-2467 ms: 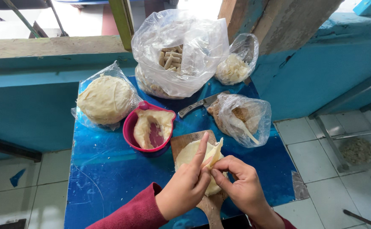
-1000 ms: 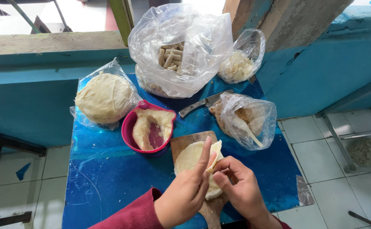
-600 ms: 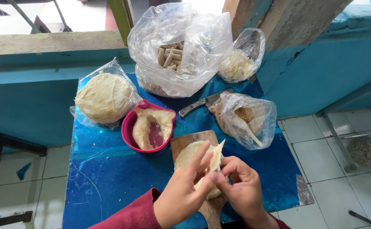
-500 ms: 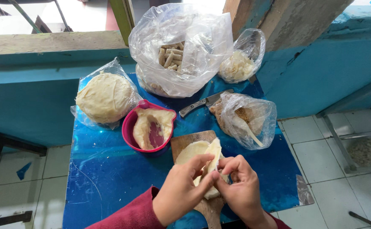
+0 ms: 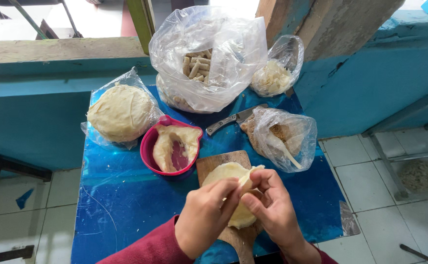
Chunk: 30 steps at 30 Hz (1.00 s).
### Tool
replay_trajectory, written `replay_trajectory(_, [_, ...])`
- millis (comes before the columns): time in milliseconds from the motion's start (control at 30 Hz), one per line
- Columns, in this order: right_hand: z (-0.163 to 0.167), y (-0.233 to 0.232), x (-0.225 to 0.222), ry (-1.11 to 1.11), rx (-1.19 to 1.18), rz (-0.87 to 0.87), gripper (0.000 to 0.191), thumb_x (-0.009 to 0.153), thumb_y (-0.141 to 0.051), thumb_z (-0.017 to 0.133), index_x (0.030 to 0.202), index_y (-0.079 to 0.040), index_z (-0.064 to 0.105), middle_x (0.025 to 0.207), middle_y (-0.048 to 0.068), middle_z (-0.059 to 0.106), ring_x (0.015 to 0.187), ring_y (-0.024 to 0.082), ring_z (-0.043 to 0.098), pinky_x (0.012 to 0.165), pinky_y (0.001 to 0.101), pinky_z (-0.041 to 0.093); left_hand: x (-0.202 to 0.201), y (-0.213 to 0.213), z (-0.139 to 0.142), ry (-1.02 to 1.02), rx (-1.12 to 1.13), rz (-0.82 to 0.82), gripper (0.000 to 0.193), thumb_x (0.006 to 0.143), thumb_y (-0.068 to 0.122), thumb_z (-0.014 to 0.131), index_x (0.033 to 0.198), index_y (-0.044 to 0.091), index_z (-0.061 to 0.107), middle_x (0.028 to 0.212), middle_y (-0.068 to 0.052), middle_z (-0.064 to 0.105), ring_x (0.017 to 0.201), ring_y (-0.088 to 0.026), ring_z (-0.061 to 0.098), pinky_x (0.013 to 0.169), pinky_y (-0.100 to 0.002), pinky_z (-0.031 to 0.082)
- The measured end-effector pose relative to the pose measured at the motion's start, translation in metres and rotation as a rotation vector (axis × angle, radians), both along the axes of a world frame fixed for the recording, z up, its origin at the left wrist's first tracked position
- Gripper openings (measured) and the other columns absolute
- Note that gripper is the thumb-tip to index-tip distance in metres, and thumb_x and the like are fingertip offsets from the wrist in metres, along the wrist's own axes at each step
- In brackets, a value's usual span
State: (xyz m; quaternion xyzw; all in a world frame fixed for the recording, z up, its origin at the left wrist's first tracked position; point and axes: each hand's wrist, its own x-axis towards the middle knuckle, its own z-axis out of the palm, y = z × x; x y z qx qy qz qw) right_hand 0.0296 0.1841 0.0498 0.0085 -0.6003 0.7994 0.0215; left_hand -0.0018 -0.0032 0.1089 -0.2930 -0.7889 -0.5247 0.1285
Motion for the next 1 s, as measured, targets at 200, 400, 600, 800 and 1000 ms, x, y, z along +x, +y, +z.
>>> replay_trajectory(200, [0.008,0.003,-0.013,-0.101,0.017,-0.070,0.028,0.091,-0.006,0.073,0.115,0.001,0.062,0.094,0.009,0.069,0.085,0.012,0.064,0.078,0.0268,0.053,0.003,0.007,-0.003,-0.231,0.162,-0.028,0.012,0.097,0.009,0.070,0.102,0.000,0.063,0.115,-0.014,0.077,0.086,-0.022,0.081,0.072,-0.030,0.067])
replay_trajectory(400, [0.020,-0.002,-0.003,0.227,0.432,-0.115,0.011,0.094,-0.006,0.073,0.103,-0.002,0.069,0.094,0.002,0.067,0.085,0.008,0.066,0.075,0.0230,0.054,-0.004,0.006,-0.005,-0.401,0.284,-0.122,0.042,0.083,0.018,0.083,0.109,-0.004,0.057,0.106,-0.011,0.072,0.092,-0.013,0.075,0.071,-0.027,0.066])
replay_trajectory(600, [0.013,-0.007,-0.007,-0.003,0.082,-0.148,0.009,0.098,-0.004,0.067,0.106,0.000,0.065,0.100,0.008,0.069,0.082,0.014,0.065,0.073,0.0278,0.053,-0.015,0.004,-0.016,-0.519,0.191,0.072,0.018,0.094,0.015,0.076,0.095,-0.001,0.069,0.086,-0.010,0.080,0.078,-0.012,0.072,0.063,-0.029,0.060])
replay_trajectory(800, [0.015,-0.003,-0.008,-0.185,-0.277,-0.026,0.034,0.091,-0.002,0.063,0.123,-0.004,0.051,0.104,0.009,0.071,0.094,0.015,0.070,0.085,0.0297,0.057,-0.009,0.005,-0.020,-0.375,0.370,-0.113,0.014,0.096,0.009,0.070,0.096,-0.001,0.061,0.109,-0.009,0.076,0.090,-0.010,0.076,0.077,-0.029,0.066])
replay_trajectory(1000, [0.010,0.008,-0.020,-0.076,0.028,-0.014,0.033,0.093,-0.010,0.070,0.122,0.002,0.060,0.103,0.011,0.073,0.092,0.013,0.068,0.081,0.0266,0.055,-0.005,0.008,-0.029,-0.476,0.378,-0.107,0.011,0.094,0.006,0.070,0.095,0.001,0.061,0.096,-0.006,0.073,0.079,-0.010,0.073,0.075,-0.028,0.066])
